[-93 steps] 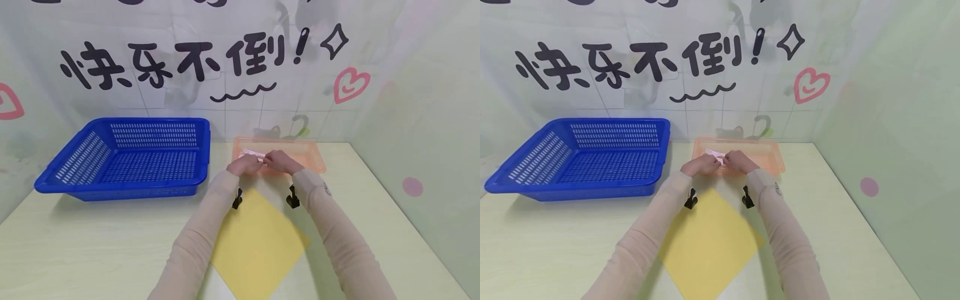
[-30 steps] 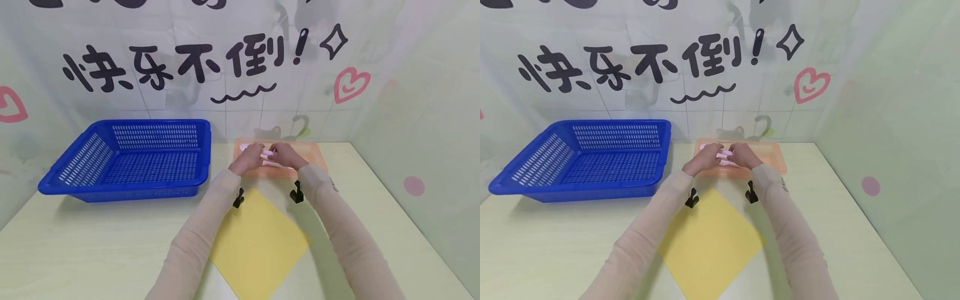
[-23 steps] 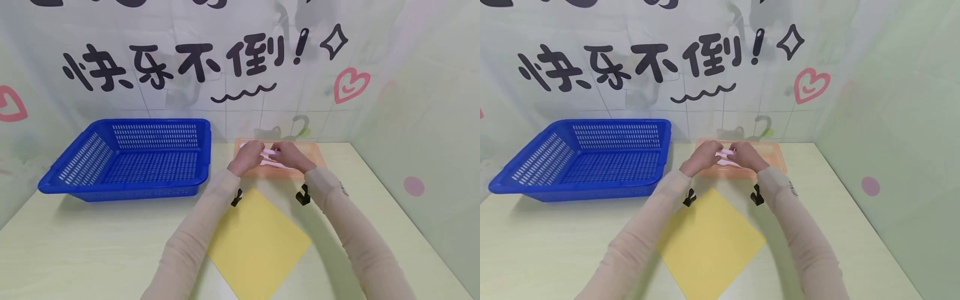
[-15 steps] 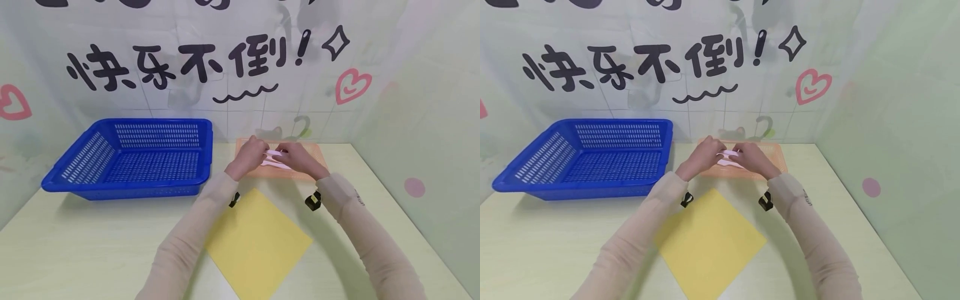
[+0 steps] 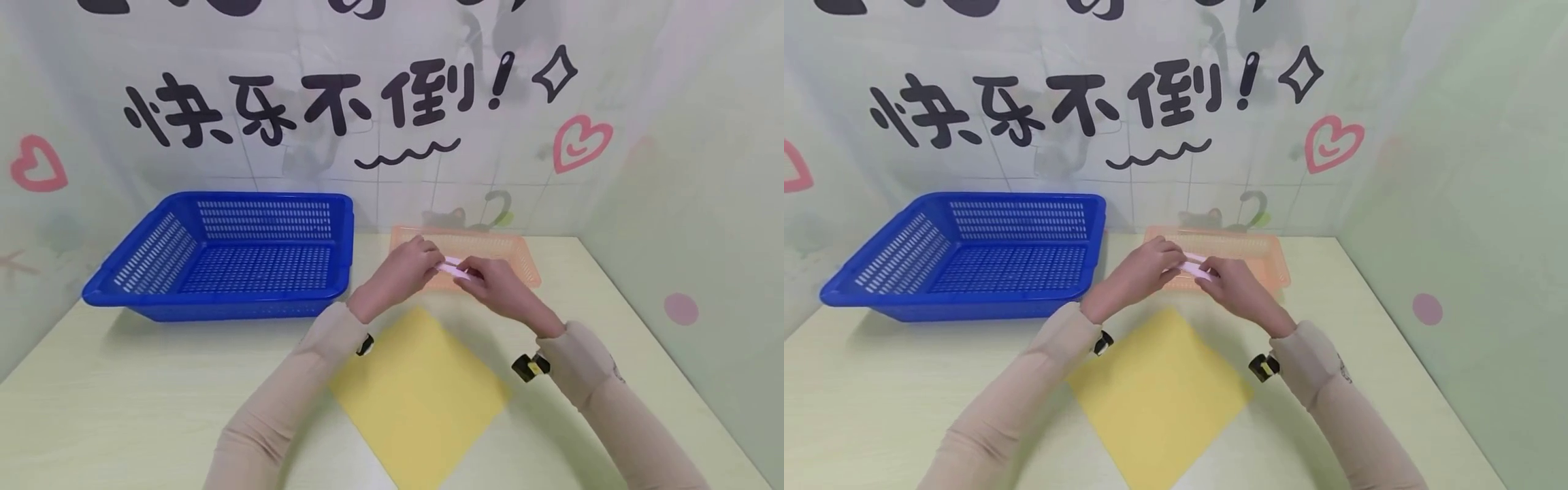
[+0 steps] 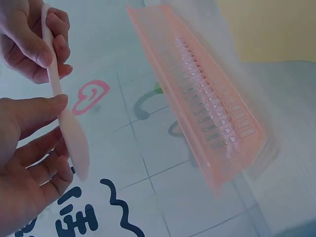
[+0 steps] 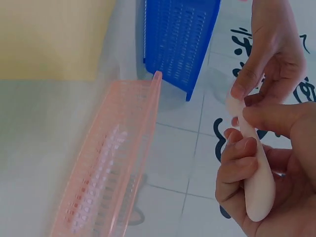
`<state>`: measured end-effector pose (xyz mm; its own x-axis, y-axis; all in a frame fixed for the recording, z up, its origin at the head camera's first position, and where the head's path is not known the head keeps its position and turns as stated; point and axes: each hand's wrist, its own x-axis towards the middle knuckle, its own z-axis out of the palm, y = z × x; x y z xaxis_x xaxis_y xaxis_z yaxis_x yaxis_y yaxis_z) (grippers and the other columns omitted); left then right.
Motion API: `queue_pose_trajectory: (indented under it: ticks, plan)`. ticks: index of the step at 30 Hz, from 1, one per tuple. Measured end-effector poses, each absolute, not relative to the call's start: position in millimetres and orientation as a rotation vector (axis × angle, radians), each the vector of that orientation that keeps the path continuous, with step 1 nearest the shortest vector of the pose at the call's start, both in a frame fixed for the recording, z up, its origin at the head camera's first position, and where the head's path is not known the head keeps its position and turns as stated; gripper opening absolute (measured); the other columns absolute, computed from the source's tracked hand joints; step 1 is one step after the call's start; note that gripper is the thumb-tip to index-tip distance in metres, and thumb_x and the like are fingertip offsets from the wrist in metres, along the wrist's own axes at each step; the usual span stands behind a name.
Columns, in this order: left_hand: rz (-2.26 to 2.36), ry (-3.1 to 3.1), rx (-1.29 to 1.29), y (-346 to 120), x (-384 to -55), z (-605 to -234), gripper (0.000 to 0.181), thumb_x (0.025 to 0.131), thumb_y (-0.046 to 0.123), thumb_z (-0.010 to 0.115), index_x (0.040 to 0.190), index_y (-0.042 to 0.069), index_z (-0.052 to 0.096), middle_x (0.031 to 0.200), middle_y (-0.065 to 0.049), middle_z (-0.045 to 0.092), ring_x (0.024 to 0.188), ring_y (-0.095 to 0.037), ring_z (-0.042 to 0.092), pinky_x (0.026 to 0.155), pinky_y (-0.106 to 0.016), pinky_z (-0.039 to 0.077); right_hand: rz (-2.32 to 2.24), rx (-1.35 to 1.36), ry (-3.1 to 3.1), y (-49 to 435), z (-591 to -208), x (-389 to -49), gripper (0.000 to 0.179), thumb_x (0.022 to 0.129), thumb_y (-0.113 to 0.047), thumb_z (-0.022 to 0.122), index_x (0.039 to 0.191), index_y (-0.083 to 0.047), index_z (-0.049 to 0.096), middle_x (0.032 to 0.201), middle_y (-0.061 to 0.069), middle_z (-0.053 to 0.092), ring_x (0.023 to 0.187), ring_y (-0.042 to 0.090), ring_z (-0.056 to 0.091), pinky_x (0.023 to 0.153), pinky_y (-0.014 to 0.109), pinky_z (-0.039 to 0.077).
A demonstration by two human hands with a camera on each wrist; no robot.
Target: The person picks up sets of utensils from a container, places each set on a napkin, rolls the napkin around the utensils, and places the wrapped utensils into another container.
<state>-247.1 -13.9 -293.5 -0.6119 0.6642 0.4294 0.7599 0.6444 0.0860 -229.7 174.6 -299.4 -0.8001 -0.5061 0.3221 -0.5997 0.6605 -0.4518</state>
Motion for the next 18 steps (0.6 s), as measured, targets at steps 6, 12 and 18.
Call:
queue_pose_trajectory:
  ticks: [6, 12, 18]
  plan:
    - [-0.509, -2.454, -1.182, -27.0, -228.4, -299.4, 0.018, 0.081, 0.008, 0.064, 0.098, 0.002, 0.063, 0.099, -0.011, 0.057, 0.089, -0.020, 0.053, 0.078, -0.025, 0.047, 0.988, 0.890, -2.720, 172.3, -317.4, -208.9, 0.007, 0.086, -0.006, 0.057, 0.087, 0.001, 0.056, 0.055, -0.002, 0.045, 0.043, 0.003, 0.034, 0.040, 0.020, 0.030]
    - [-0.532, -2.609, -1.211, -38.5, -215.9, -307.3, 0.007, 0.083, 0.007, 0.061, 0.087, 0.003, 0.062, 0.081, -0.006, 0.059, 0.071, -0.015, 0.054, 0.064, -0.022, 0.046, 1.378, 0.829, -2.828, 163.9, -333.2, -191.7, 0.011, 0.088, -0.001, 0.051, 0.095, 0.007, 0.047, 0.059, 0.006, 0.049, 0.043, 0.009, 0.042, 0.039, 0.023, 0.038]
    - [-0.532, -2.779, -1.284, -45.1, -210.2, -323.4, 0.009, 0.083, 0.008, 0.060, 0.089, 0.001, 0.060, 0.079, -0.007, 0.064, 0.069, -0.016, 0.059, 0.064, -0.022, 0.047, 1.651, 0.738, -2.942, 152.8, -344.6, -187.4, 0.016, 0.090, 0.001, 0.044, 0.102, 0.012, 0.041, 0.068, 0.011, 0.051, 0.051, 0.015, 0.049, 0.049, 0.029, 0.044]
